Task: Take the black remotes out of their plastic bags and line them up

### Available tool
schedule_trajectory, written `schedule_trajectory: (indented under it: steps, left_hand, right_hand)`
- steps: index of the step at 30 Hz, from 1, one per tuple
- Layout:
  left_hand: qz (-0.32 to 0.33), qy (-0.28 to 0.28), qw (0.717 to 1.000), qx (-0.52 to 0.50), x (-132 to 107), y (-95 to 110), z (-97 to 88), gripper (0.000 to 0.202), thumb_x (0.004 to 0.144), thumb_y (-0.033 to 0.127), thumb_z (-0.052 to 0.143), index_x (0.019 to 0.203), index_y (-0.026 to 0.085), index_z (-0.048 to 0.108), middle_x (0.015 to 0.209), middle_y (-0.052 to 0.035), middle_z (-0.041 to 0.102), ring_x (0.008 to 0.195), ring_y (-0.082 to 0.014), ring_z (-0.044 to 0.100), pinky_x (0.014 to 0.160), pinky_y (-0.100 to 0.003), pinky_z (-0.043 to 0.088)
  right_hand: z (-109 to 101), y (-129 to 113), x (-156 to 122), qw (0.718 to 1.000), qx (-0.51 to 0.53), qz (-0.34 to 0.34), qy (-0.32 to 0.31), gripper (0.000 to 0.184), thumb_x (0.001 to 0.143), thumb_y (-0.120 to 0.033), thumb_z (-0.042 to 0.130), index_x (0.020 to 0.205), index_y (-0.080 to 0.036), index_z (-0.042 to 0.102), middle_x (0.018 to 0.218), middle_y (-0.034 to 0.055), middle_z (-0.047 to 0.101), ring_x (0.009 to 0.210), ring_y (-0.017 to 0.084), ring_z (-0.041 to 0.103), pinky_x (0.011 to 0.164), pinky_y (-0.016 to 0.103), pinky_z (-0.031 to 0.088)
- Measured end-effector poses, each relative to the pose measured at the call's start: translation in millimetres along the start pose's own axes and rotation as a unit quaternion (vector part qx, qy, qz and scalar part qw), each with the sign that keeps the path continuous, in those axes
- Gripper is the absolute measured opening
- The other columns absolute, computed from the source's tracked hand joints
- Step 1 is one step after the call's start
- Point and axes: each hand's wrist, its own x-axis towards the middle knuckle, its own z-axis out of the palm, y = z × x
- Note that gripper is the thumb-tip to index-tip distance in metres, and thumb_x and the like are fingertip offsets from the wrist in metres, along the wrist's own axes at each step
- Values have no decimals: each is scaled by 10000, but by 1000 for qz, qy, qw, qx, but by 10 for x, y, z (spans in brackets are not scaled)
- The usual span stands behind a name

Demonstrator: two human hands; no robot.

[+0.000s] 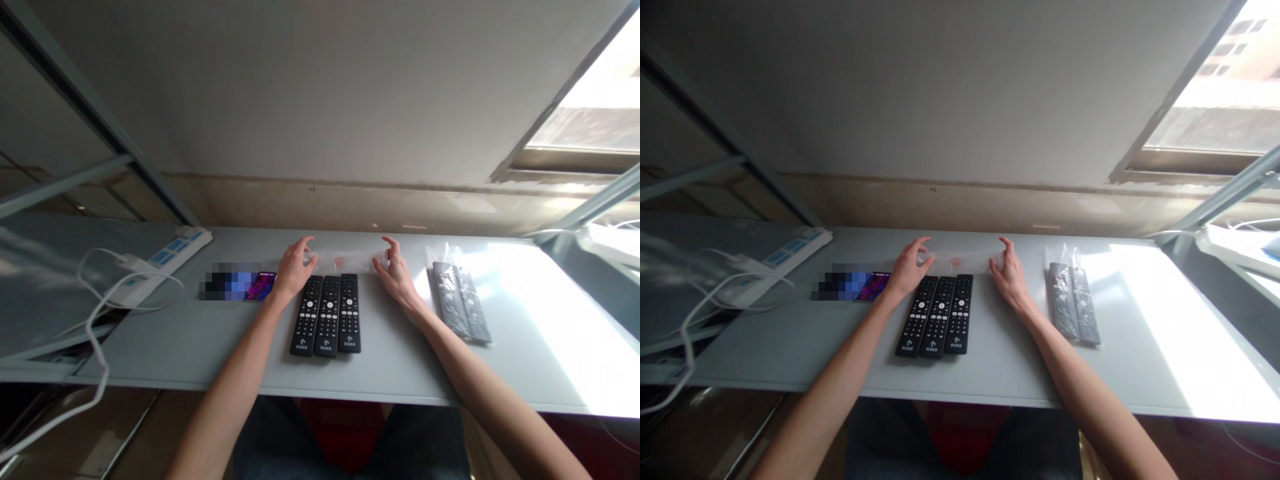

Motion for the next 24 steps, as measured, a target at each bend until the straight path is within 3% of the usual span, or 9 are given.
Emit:
schedule_trajectory:
  steps: [3, 5, 7, 11, 16, 21, 24]
  left_hand:
    - [37, 24, 996, 73, -14, 23, -1, 370, 957, 219, 668, 1326, 229, 692, 1365, -131, 650, 1380, -347, 538, 1205, -538, 420]
    - [67, 17, 995, 77, -13, 27, -1, 290, 997, 223, 605, 1255, 238, 737, 1465, -104, 616, 1504, -336, 443, 1271, -548, 357]
    - [93, -24, 994, 54, -14, 26, 10, 304, 1041, 231, 526, 1249, 242, 747, 1438, -79, 658, 1513, -301, 451, 1281, -529, 363]
    - [94, -98, 990, 33, -30, 17, 39, 367, 1091, 290, 445, 1313, 230, 731, 1327, -86, 722, 1318, -280, 614, 1185, -480, 470]
    - [75, -90, 988, 97, -32, -37, 44, 381, 1035, 191, 464, 1265, 226, 766, 1172, -102, 680, 1133, -277, 640, 1069, -427, 521]
    - [75, -55, 992, 87, -16, -42, 37, 371, 1025, 180, 473, 1247, 227, 767, 1164, -105, 660, 1156, -288, 612, 1089, -448, 504]
    - [96, -17, 992, 83, -10, 25, 6, 365, 1027, 182, 486, 1282, 229, 743, 1234, -109, 656, 1246, -295, 579, 1140, -466, 466]
  right_hand:
    - [-6, -61, -23, 992, -107, -61, 7, 683, 948, -280, 541, 1618, -228, 420, 1392, 186, 596, 1275, 355, 552, 1106, 581, 458]
    - [-16, -103, -28, 986, -134, -101, -17, 640, 1005, -275, 487, 1642, -279, 421, 1582, 157, 504, 1439, 347, 470, 1179, 580, 420]
    - [-10, -126, -40, 978, -142, -138, -67, 573, 1064, -305, 435, 1637, -323, 451, 1661, 96, 473, 1545, 319, 399, 1233, 561, 386]
    - [63, -78, -94, 963, -173, -136, -158, 510, 1112, -384, 398, 1604, -334, 526, 1674, 60, 500, 1615, 341, 338, 1288, 613, 300]
    - [142, -15, -138, 954, -193, -123, -196, 526, 1134, -422, 328, 1613, -317, 516, 1723, 52, 427, 1633, 362, 300, 1301, 637, 258]
    - [-31, -149, -150, 963, -196, -97, -159, 540, 1114, -345, 318, 1623, -298, 490, 1705, 99, 448, 1607, 378, 339, 1261, 645, 317]
    - [-364, -237, -240, 965, -234, -81, -82, 541, 1078, -330, 400, 1607, -273, 498, 1529, 180, 587, 1395, 412, 553, 1115, 605, 460]
